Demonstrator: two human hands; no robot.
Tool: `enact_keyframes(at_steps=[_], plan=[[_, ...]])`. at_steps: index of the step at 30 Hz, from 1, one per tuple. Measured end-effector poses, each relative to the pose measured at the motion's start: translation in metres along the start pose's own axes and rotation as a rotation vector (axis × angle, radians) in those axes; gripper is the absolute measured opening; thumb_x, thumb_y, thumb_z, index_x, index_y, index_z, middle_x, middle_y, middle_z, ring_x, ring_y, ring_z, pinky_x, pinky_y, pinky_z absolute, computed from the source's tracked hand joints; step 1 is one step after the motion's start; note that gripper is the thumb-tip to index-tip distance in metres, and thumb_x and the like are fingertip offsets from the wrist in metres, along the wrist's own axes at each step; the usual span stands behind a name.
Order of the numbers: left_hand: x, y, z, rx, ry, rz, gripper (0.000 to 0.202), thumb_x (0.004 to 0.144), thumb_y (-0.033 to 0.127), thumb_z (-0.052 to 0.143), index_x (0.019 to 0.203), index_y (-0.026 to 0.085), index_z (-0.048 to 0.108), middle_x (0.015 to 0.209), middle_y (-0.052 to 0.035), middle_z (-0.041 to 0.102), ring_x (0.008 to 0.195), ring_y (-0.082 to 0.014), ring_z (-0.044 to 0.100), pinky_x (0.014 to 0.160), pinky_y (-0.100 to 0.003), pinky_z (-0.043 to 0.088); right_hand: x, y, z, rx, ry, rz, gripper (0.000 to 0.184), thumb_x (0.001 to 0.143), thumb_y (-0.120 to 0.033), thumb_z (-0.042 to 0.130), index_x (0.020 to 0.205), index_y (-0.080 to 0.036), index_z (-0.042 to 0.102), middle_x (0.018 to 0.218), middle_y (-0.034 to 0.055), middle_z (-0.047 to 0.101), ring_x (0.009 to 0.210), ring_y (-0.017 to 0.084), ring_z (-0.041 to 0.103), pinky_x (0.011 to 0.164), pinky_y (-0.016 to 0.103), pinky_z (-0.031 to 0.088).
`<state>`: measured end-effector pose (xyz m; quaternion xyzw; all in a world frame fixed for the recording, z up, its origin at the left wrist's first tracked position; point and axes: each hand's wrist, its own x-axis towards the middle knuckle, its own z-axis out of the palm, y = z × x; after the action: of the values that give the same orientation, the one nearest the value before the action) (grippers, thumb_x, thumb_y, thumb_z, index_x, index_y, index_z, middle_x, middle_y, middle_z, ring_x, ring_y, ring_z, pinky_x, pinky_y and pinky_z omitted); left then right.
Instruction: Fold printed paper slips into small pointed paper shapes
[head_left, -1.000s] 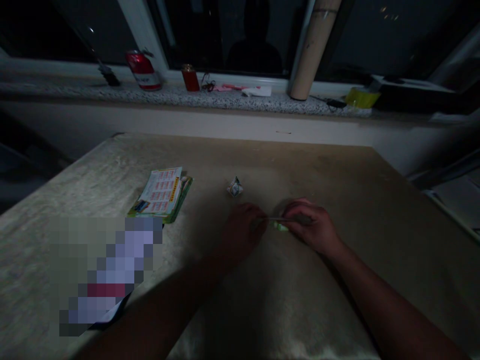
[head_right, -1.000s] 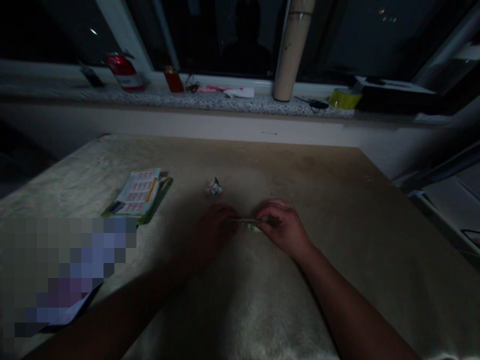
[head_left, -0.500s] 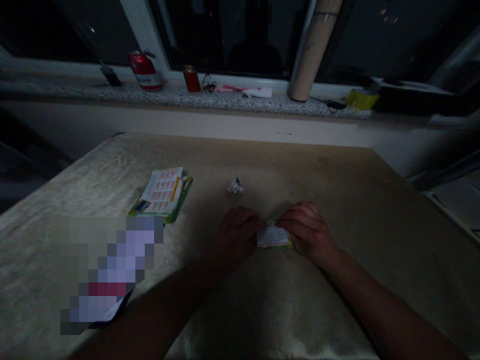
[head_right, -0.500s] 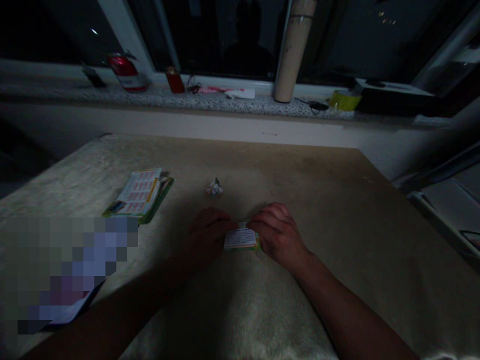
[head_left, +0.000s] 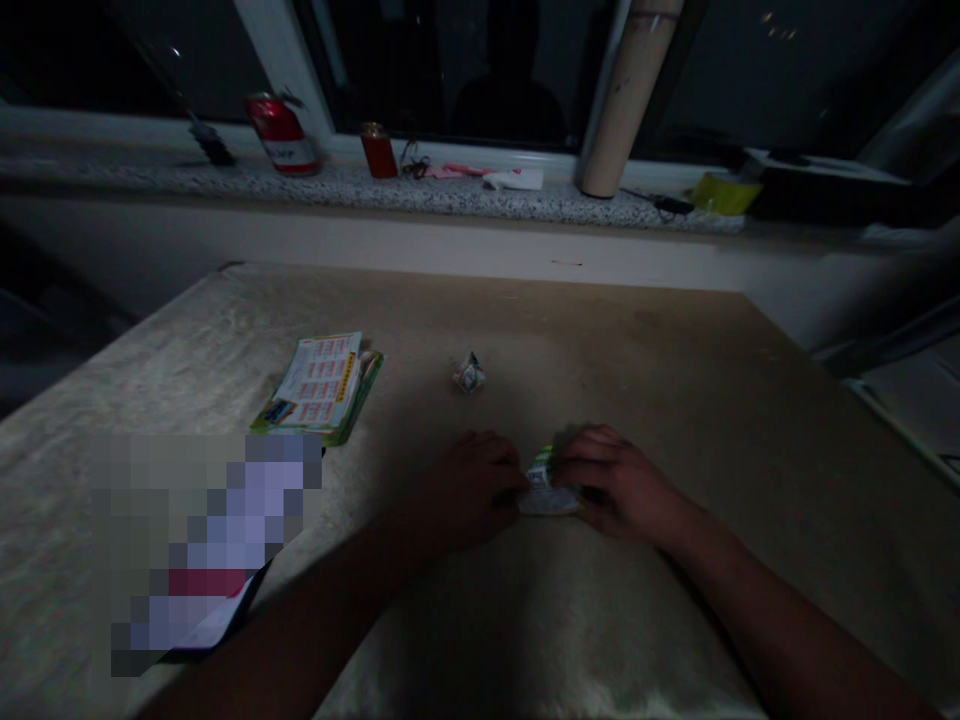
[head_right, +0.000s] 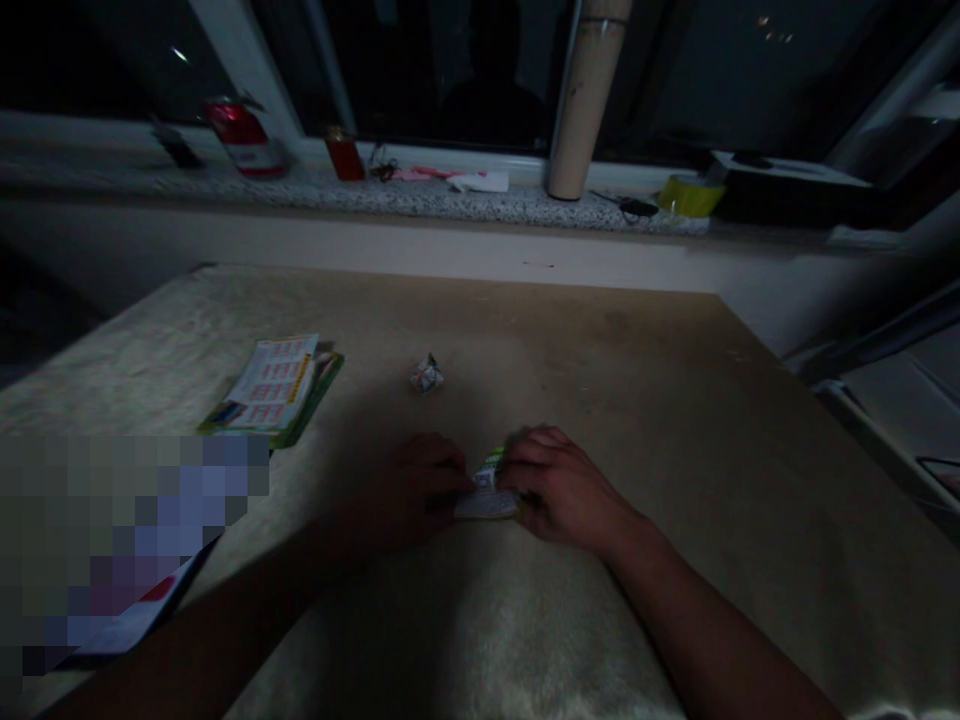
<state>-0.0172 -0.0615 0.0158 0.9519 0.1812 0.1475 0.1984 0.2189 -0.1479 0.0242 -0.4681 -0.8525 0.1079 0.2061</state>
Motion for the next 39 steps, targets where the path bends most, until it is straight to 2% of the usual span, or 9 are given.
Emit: enact_keyframes(at_steps=[4, 11, 17, 19, 21, 23, 25, 28, 39], plan=[[-0.001, 0.000, -0.003, 0.019, -0.026, 0.006, 0.011, 0.082, 0.021, 0.072, 0.092, 0.024, 0.075, 0.094, -0.0024, 0.067, 0.093, -0.0199, 0.060, 0.086, -0.036, 0.041, -0.001, -0.003, -0.002, 0.009, -0.010, 0.021, 0.018, 0.081, -0.028, 0.072, 0.099, -0.024, 0.073, 0.104, 0.0048, 0.069, 0.103, 0.023, 0.062, 0.094, 0.040, 0.043], [-0.001, 0.004, -0.006, 0.068, -0.074, 0.031, 0.008, 0.087, 0.023, 0.070, 0.094, 0.021, 0.074, 0.094, -0.0021, 0.067, 0.091, -0.0193, 0.058, 0.085, -0.035, 0.040, -0.002, -0.002, -0.003, 0.070, -0.033, 0.040, 0.025, 0.074, -0.022, 0.076, 0.098, -0.024, 0.073, 0.104, 0.0048, 0.068, 0.104, 0.025, 0.061, 0.096, 0.043, 0.043], [-0.001, 0.007, -0.008, 0.155, -0.069, 0.060, 0.013, 0.091, 0.017, 0.063, 0.098, 0.020, 0.073, 0.099, -0.0037, 0.067, 0.094, -0.0199, 0.058, 0.087, -0.035, 0.041, -0.004, 0.007, -0.009, 0.375, -0.042, 0.067, 0.043, 0.074, -0.007, 0.068, 0.112, -0.025, 0.070, 0.111, 0.0051, 0.068, 0.109, 0.022, 0.062, 0.097, 0.040, 0.048], [-0.001, 0.006, -0.007, 0.163, -0.066, 0.078, 0.013, 0.091, 0.018, 0.062, 0.098, 0.019, 0.073, 0.100, -0.0040, 0.067, 0.094, -0.0199, 0.058, 0.087, -0.035, 0.042, -0.001, 0.011, -0.003, 0.446, 0.061, 0.115, 0.034, 0.081, -0.011, 0.068, 0.112, -0.025, 0.070, 0.111, 0.0063, 0.068, 0.106, 0.021, 0.063, 0.093, 0.038, 0.050], [0.000, 0.007, -0.007, 0.173, -0.076, 0.087, 0.013, 0.093, 0.018, 0.060, 0.098, 0.019, 0.072, 0.101, -0.0043, 0.067, 0.094, -0.0199, 0.058, 0.087, -0.035, 0.043, 0.007, 0.013, 0.007, 0.404, 0.214, 0.204, 0.017, 0.085, -0.021, 0.071, 0.102, -0.023, 0.072, 0.106, 0.0069, 0.070, 0.100, 0.021, 0.065, 0.090, 0.038, 0.050], [-0.001, 0.009, -0.007, 0.186, -0.095, 0.083, 0.013, 0.093, 0.019, 0.060, 0.097, 0.019, 0.072, 0.101, -0.0042, 0.067, 0.095, -0.0203, 0.059, 0.088, -0.035, 0.043, 0.016, 0.014, 0.017, 0.313, 0.288, 0.288, 0.008, 0.085, -0.027, 0.075, 0.089, -0.022, 0.072, 0.094, 0.0052, 0.071, 0.091, 0.020, 0.065, 0.085, 0.036, 0.049], [-0.002, 0.010, -0.007, 0.204, -0.107, 0.086, 0.012, 0.093, 0.019, 0.060, 0.098, 0.019, 0.071, 0.103, -0.0041, 0.067, 0.097, -0.0209, 0.059, 0.090, -0.036, 0.043, 0.024, 0.013, 0.025, 0.184, 0.285, 0.348, 0.011, 0.084, -0.030, 0.077, 0.078, -0.022, 0.071, 0.082, 0.0031, 0.069, 0.084, 0.020, 0.064, 0.082, 0.036, 0.046], [-0.003, 0.012, -0.006, 0.231, -0.105, 0.115, 0.014, 0.093, 0.017, 0.060, 0.104, 0.018, 0.069, 0.110, -0.0043, 0.067, 0.105, -0.0218, 0.058, 0.096, -0.038, 0.042, 0.029, 0.011, 0.028, 0.058, 0.234, 0.369, 0.014, 0.083, -0.032, 0.078, 0.074, -0.023, 0.072, 0.079, 0.0023, 0.069, 0.082, 0.020, 0.062, 0.080, 0.036, 0.044], [-0.008, 0.020, -0.002, 0.366, -0.139, 0.176, 0.021, 0.097, 0.017, 0.052, 0.115, 0.014, 0.063, 0.119, -0.0068, 0.066, 0.106, -0.0237, 0.057, 0.093, -0.041, 0.042, 0.019, 0.007, 0.025, 0.008, 0.176, 0.292, 0.007, 0.086, -0.032, 0.075, 0.085, -0.026, 0.077, 0.089, 0.0024, 0.072, 0.088, 0.020, 0.064, 0.084, 0.036, 0.045]])
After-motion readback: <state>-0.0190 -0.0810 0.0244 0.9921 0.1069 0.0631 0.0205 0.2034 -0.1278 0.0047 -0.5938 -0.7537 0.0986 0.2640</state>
